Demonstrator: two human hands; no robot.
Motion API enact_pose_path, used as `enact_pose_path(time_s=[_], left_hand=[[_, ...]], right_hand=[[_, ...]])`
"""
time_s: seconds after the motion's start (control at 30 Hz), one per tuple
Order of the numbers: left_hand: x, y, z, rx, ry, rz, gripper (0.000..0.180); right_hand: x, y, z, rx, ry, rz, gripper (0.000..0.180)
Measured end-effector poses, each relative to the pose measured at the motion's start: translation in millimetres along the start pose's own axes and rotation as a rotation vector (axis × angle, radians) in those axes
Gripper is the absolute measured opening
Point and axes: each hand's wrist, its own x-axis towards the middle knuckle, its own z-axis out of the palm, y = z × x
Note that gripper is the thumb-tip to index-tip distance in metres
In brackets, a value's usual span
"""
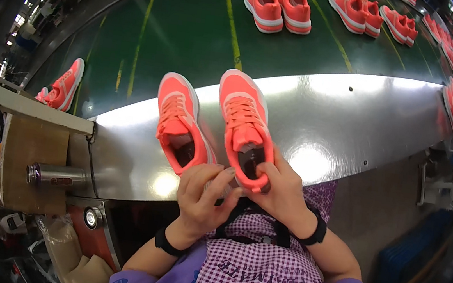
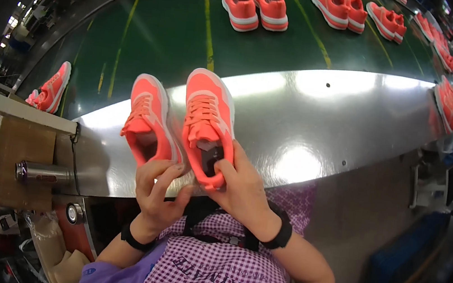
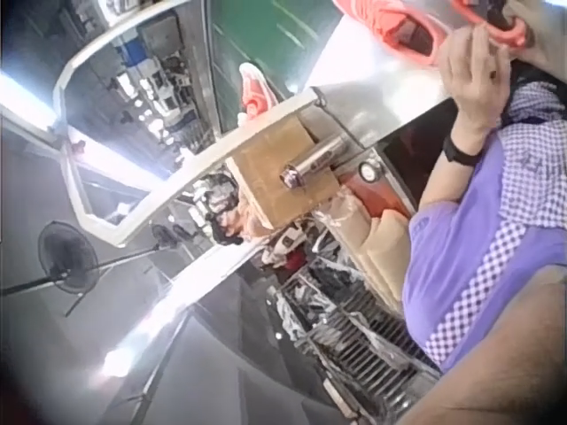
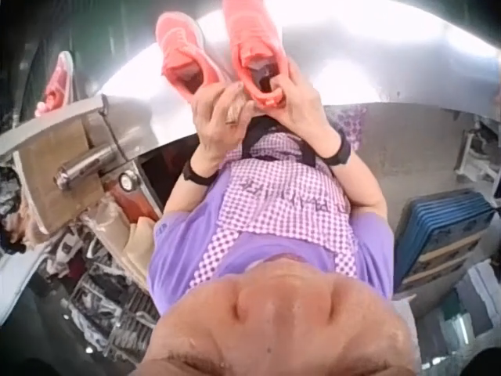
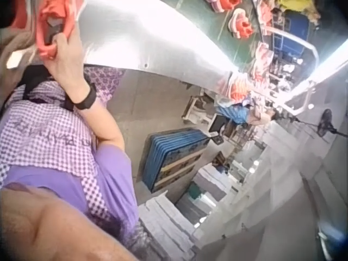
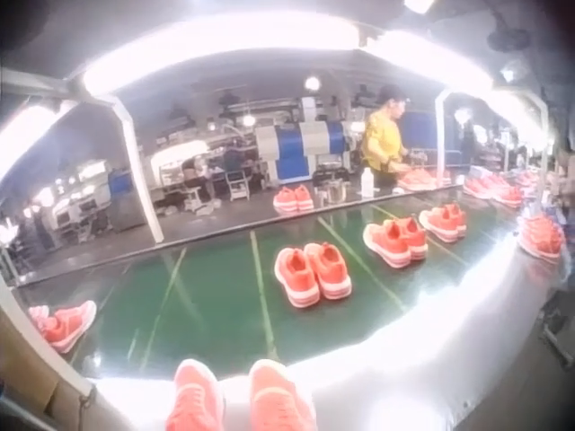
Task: Arranging, checking, or adjusting shoelaces and positioning finished shoes on a manufacturing assembly line.
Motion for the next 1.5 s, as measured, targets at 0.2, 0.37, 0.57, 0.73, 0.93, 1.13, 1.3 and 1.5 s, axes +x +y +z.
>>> enact_pose_path(time_s=[0.2, 0.37, 0.57, 0.73, 0.93, 1.13, 1.3, 1.5], left_hand=[[13.0, 10.0, 36.9, -0.118, 0.005, -0.129, 0.043], [31.5, 2.5, 44.2, -0.074, -0.139, 0.172, 0.036], [56.7, -6.1, 36.0, -0.197, -0.312, 0.381, 0.033], [20.9, -5.3, 50.1, -0.156, -0.107, 0.169, 0.045], [8.6, -5.2, 51.5, -0.323, -0.139, -0.378, 0.073], [10.1, -5.1, 52.4, -0.245, -0.213, -0.269, 0.07], [3.6, -2.5, 57.3, -0.465, -0.154, -0.495, 0.07], [8.8, -5.1, 56.9, -0.352, -0.257, -0.439, 0.073]], right_hand=[[-37.4, -0.6, -22.0, -0.126, -0.014, -0.025, 0.044], [-32.0, -9.2, -23.9, -0.084, -0.041, 0.04, 0.036], [-30.0, -8.9, -20.0, -0.13, -0.042, 0.052, 0.035], [-28.5, -18.6, -33.5, -0.1, -0.144, 0.078, 0.037], [-5.0, -9.8, -84.0, 0.191, -0.376, 0.216, 0.043], [23.8, -2.7, -69.7, 0.209, -0.065, 0.34, 0.017], [49.9, 3.2, -61.0, 0.016, -0.027, 0.171, 0.014], [57.9, 14.4, -62.5, 0.046, -0.102, 0.297, 0.014]])
